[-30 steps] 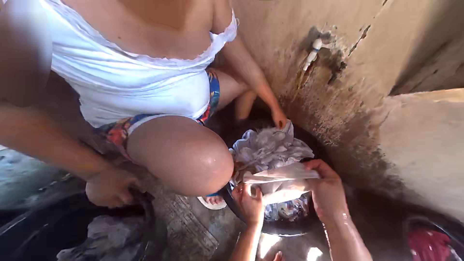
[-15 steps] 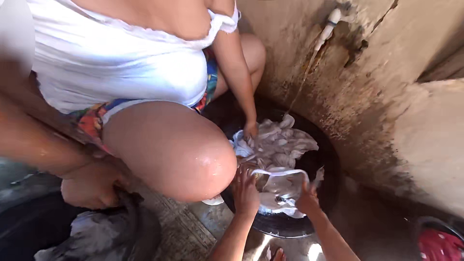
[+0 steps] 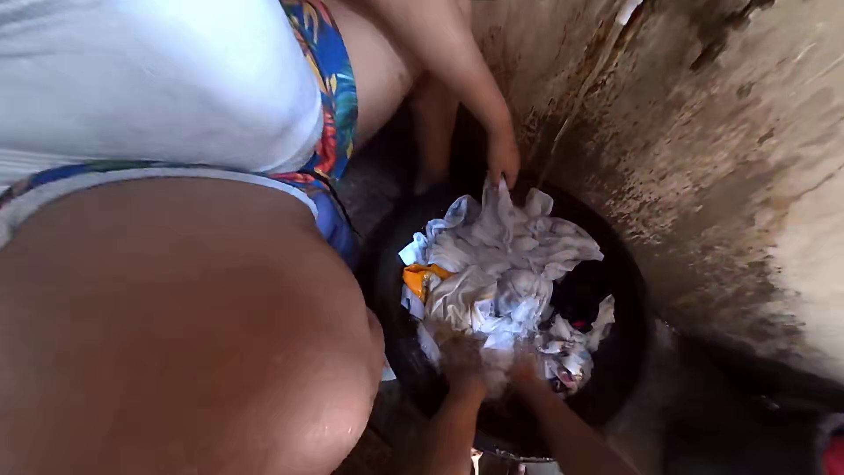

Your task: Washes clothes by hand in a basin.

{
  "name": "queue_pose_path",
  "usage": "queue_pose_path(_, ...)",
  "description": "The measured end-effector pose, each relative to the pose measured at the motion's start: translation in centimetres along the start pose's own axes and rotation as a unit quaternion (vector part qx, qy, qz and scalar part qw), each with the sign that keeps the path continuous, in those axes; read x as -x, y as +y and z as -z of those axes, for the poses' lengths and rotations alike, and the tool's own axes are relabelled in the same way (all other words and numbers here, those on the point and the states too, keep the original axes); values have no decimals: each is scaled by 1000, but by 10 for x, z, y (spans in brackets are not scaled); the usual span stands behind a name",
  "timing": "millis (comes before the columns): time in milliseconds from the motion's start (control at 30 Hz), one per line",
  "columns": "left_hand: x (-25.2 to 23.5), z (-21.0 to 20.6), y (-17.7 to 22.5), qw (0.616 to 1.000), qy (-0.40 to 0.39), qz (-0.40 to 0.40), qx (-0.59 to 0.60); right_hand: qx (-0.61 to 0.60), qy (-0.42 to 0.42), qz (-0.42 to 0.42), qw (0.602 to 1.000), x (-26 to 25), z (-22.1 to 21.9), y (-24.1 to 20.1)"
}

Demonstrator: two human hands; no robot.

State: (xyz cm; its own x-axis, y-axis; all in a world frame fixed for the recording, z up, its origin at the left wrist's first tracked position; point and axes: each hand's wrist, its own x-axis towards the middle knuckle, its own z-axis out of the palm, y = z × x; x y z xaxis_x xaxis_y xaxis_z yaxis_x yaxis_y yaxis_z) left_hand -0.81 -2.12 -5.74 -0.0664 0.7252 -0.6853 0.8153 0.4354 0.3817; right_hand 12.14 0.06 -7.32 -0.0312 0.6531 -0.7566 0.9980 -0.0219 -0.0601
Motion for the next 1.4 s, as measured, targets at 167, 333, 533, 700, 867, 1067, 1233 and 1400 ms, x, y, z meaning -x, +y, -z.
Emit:
queue_pose_path(167, 45, 69, 6, 998, 29, 27, 53, 3, -78, 80, 994, 25, 86, 41)
queue_pose_path(333, 152, 120, 44, 921, 319, -127, 181, -179, 145, 120, 966, 173, 194, 70)
queue_pose_path(533, 227, 158, 98, 822, 318, -403, 248, -252, 254, 351, 865, 275, 218, 38)
queue_pose_path(700, 146, 119, 76, 902, 243, -325, 147, -169, 314, 274, 893, 123, 123, 18)
queue_pose_path(867, 29, 19, 15, 995, -13, -94, 35, -56, 79, 51, 994, 27, 29, -11)
queue_pose_path(1067, -23, 8, 4, 993, -104, -57, 28, -62, -42, 77, 994, -27, -9, -5)
queue_pose_path(1233, 10, 50, 6, 980, -143, -137, 33, -47, 30, 19, 998, -29, 23, -21)
queue_pose_path(1400, 36, 45, 11, 899, 25, -317, 301, -364, 303, 131, 871, 131, 112, -63)
